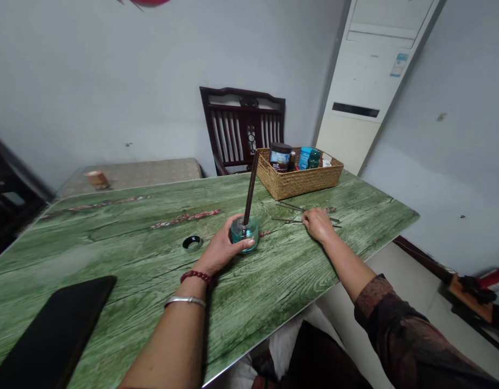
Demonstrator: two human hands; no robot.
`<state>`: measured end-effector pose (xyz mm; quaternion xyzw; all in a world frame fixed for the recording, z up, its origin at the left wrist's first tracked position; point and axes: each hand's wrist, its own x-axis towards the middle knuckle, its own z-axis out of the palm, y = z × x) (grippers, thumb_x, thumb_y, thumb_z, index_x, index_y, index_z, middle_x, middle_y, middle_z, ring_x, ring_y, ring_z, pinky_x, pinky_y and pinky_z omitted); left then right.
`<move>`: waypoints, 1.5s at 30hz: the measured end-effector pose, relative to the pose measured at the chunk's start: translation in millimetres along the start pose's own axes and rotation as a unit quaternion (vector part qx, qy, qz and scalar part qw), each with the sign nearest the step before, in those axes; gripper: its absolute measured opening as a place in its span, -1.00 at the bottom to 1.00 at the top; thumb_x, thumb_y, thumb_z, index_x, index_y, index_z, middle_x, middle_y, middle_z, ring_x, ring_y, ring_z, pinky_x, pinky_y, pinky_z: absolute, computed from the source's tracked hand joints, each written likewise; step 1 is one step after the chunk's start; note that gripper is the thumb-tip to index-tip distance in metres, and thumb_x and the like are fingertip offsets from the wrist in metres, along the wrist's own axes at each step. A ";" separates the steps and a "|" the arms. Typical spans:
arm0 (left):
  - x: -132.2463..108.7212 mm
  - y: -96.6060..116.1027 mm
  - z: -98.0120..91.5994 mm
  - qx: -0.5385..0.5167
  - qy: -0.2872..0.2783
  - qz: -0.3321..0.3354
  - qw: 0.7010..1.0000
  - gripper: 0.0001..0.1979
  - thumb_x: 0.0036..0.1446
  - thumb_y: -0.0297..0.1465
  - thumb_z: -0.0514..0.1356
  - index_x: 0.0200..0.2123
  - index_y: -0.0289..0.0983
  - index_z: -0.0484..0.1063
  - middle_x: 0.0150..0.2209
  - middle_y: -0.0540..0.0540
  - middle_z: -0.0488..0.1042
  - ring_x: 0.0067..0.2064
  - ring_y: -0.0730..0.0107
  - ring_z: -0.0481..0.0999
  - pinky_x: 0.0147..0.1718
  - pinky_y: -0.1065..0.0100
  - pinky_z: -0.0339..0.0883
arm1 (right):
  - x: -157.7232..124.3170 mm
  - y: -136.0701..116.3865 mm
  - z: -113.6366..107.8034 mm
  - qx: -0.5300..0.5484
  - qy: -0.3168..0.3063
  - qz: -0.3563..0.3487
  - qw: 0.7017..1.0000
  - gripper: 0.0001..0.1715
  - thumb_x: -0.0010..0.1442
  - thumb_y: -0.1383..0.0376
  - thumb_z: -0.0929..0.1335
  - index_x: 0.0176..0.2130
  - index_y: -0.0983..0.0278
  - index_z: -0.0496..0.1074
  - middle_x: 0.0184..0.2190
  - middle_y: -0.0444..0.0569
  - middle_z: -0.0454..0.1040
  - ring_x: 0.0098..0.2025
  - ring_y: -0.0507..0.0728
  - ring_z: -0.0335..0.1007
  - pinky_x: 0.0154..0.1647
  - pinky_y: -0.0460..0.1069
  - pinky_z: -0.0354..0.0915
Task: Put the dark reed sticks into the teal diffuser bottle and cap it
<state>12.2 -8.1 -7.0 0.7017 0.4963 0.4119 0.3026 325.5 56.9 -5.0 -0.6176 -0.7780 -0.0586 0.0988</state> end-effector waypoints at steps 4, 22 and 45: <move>0.0 -0.7 -0.1 0.001 -0.001 0.000 1.000 -0.22 -0.04 -0.09 0.36 0.21 -0.21 0.23 0.13 -0.21 0.48 0.15 -0.01 0.47 0.20 -0.03 0.25 | -2.3 -7.5 -7.5 0.016 0.031 -0.017 0.999 -0.76 0.30 0.33 0.28 -0.18 0.28 0.55 -0.18 0.13 0.57 -0.08 0.23 0.40 -0.05 0.02 0.16; -0.5 3.5 0.5 -0.017 0.002 0.006 1.000 -0.25 -0.06 -0.12 0.36 0.19 -0.20 0.26 0.10 -0.20 0.49 0.14 -0.02 0.47 0.20 -0.04 0.25 | -4.7 -116.9 -117.0 0.711 0.206 -0.133 0.659 -0.73 0.24 0.04 0.37 -0.25 0.15 0.30 -0.32 -0.15 0.54 -0.36 0.03 0.45 -0.29 -0.02 0.49; 0.1 -2.4 1.2 -0.019 -0.004 0.013 1.000 -0.22 -0.04 -0.09 0.36 0.21 -0.24 0.23 0.14 -0.23 0.45 0.16 0.00 0.45 0.19 0.01 0.26 | -4.0 -98.2 -49.9 0.368 0.248 -0.116 0.889 -0.81 0.29 0.27 0.30 -0.21 0.21 0.52 -0.30 -0.09 0.57 -0.27 0.09 0.45 -0.12 -0.03 0.30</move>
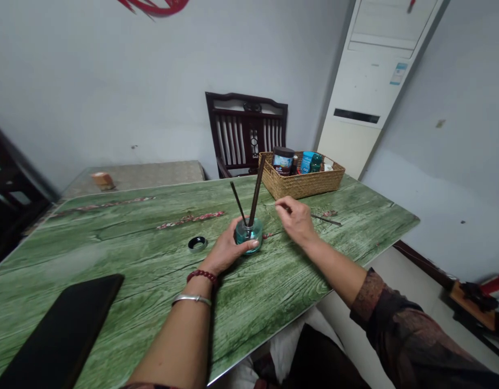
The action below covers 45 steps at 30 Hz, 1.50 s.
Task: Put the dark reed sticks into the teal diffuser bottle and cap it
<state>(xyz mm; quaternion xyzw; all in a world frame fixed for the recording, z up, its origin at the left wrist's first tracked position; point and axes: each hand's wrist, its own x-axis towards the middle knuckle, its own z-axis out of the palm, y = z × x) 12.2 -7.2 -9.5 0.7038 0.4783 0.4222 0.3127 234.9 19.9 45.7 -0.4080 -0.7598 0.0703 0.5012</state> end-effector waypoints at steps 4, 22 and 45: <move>-0.1 3.3 -0.8 0.009 -0.003 -0.011 1.000 -0.20 -0.05 -0.08 0.36 0.21 -0.23 0.22 0.14 -0.21 0.46 0.15 0.00 0.45 0.21 0.00 0.24 | -9.2 75.3 -28.2 -0.178 0.012 0.078 0.981 -0.71 0.28 0.35 0.25 -0.17 0.28 0.55 -0.21 0.04 0.56 -0.11 0.18 0.41 0.00 0.01 0.25; 0.6 2.7 -2.4 0.023 -0.005 -0.019 1.000 -0.20 -0.04 -0.05 0.35 0.21 -0.25 0.21 0.09 -0.21 0.48 0.10 0.01 0.47 0.17 0.01 0.26 | -20.0 122.6 -30.4 -0.381 -0.155 0.227 0.883 -0.64 0.30 0.24 0.31 0.03 0.22 0.55 0.03 0.14 0.49 0.10 0.28 0.29 0.08 0.10 0.11; 0.2 0.9 -0.4 0.019 0.011 -0.011 1.000 -0.20 -0.07 -0.08 0.36 0.21 -0.23 0.25 0.12 -0.20 0.49 0.14 -0.01 0.47 0.18 0.00 0.28 | 10.4 49.7 -38.2 0.135 0.102 0.139 0.976 -0.75 0.07 0.12 0.37 -0.36 0.26 0.46 -0.48 -0.14 0.45 -0.42 0.08 0.30 -0.31 -0.04 0.24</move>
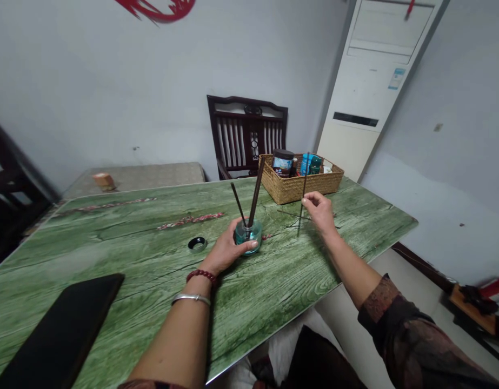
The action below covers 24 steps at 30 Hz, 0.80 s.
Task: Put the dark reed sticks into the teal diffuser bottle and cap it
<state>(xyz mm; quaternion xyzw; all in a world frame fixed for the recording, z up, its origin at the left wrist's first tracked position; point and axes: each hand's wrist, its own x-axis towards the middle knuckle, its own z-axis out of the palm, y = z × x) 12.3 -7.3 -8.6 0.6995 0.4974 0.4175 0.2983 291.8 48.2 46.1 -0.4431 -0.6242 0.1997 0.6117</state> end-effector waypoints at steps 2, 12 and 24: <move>-0.4 0.8 -0.4 -0.001 -0.004 -0.001 1.000 -0.20 -0.06 -0.07 0.35 0.21 -0.23 0.24 0.13 -0.20 0.48 0.15 0.00 0.46 0.19 -0.01 0.27 | 2.3 -24.0 8.8 0.095 -0.004 -0.004 0.996 -0.72 0.05 0.09 0.41 -0.36 0.26 0.43 -0.49 -0.18 0.41 -0.44 0.04 0.27 -0.33 -0.06 0.24; -0.3 2.2 0.0 -0.023 -0.001 0.012 1.000 -0.25 -0.06 -0.11 0.37 0.18 -0.22 0.27 0.12 -0.22 0.47 0.16 -0.01 0.45 0.20 -0.01 0.24 | 0.0 -83.0 66.0 0.158 -0.031 -0.084 0.983 -0.74 0.15 0.08 0.39 -0.33 0.22 0.40 -0.41 -0.16 0.44 -0.35 0.04 0.34 -0.26 -0.04 0.31; 0.9 0.3 0.7 -0.015 -0.004 0.017 1.000 -0.19 -0.07 -0.08 0.36 0.20 -0.27 0.24 0.13 -0.24 0.46 0.15 -0.02 0.44 0.18 -0.02 0.25 | -27.1 -65.2 94.3 -0.043 -0.157 -0.109 0.981 -0.97 0.15 0.32 0.39 -0.33 0.23 0.49 -0.40 -0.15 0.53 -0.36 0.05 0.40 -0.23 -0.04 0.30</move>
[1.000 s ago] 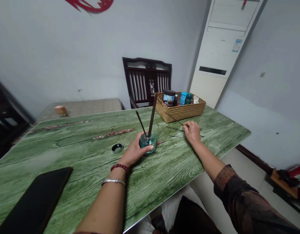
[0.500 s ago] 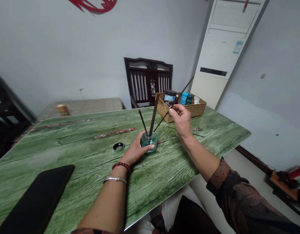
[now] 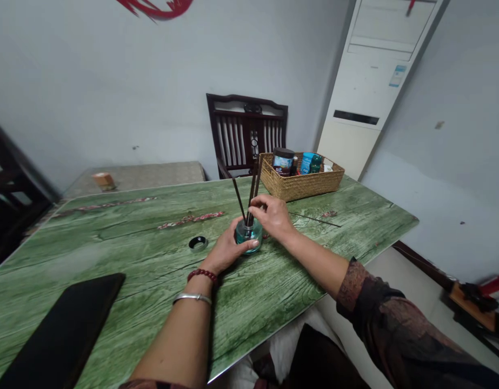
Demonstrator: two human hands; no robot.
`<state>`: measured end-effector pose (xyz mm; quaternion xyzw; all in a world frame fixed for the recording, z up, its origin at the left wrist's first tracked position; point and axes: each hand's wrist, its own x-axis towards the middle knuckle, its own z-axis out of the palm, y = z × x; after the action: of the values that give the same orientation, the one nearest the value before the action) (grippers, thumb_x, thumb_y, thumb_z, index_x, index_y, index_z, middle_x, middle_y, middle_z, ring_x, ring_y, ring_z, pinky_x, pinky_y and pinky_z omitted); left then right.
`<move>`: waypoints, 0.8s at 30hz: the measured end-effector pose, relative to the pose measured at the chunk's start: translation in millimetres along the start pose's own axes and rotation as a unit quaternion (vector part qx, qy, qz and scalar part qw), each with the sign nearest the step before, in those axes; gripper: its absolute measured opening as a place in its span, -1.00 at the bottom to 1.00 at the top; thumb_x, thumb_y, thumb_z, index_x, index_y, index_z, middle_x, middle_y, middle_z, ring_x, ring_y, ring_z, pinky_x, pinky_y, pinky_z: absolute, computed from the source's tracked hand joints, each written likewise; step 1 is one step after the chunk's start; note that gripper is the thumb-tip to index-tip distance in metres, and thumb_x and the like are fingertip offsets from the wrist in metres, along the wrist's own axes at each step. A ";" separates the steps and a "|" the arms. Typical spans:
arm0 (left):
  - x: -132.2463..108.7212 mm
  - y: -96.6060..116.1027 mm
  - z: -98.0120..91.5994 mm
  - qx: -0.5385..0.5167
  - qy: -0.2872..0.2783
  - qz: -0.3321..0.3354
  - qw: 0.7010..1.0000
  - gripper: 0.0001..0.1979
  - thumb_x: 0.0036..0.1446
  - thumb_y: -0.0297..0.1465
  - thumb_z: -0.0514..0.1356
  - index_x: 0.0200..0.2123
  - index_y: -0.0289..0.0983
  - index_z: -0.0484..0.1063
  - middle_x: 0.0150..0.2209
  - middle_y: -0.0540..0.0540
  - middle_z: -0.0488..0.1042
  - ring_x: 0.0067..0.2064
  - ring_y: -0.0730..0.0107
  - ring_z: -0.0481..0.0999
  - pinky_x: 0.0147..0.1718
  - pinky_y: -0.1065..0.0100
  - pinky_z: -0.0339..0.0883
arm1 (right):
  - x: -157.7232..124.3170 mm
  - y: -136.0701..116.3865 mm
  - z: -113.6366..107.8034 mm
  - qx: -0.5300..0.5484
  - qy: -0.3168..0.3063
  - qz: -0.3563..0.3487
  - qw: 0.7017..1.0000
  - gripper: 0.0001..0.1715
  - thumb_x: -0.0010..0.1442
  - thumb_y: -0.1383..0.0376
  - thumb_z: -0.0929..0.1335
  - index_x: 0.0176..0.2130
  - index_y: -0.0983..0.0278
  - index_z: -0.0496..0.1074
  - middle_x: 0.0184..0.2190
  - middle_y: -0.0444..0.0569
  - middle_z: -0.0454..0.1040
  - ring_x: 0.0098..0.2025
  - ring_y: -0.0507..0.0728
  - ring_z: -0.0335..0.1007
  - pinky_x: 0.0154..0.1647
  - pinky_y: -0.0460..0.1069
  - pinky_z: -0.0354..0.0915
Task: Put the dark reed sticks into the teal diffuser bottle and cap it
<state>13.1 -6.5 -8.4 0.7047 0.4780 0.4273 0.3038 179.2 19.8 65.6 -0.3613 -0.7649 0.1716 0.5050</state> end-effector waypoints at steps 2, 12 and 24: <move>-0.5 0.8 -0.1 -0.006 0.002 0.000 1.000 -0.21 -0.07 -0.09 0.36 0.19 -0.26 0.25 0.12 -0.23 0.46 0.15 -0.02 0.44 0.18 -0.02 0.26 | -6.2 2.0 -10.4 -0.042 0.000 -0.025 0.999 -0.89 0.18 0.33 0.37 -0.24 0.21 0.51 -0.33 -0.13 0.54 -0.29 0.07 0.43 -0.15 -0.03 0.31; -0.2 -1.1 -1.9 0.019 -0.011 -0.013 1.000 -0.22 -0.04 -0.07 0.35 0.20 -0.23 0.24 0.11 -0.20 0.49 0.14 -0.01 0.46 0.18 -0.01 0.28 | -42.6 123.5 -104.6 -0.367 0.029 0.186 0.911 -0.60 0.32 0.29 0.24 0.07 0.30 0.49 0.05 0.12 0.49 0.11 0.23 0.31 0.15 0.05 0.14; -0.2 -1.0 -2.3 0.028 -0.007 -0.021 0.999 -0.21 -0.04 -0.04 0.35 0.20 -0.23 0.23 0.08 -0.20 0.50 0.10 -0.02 0.49 0.16 -0.02 0.29 | -54.6 133.3 -97.0 -0.467 -0.099 0.203 0.855 -0.72 0.30 0.23 0.33 -0.06 0.19 0.57 -0.01 0.08 0.50 0.08 0.24 0.28 0.11 0.09 0.09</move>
<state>10.6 -6.3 -8.3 0.7057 0.5020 0.4023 0.2968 329.2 60.9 -11.7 -0.6828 -0.7107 -0.0723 0.1529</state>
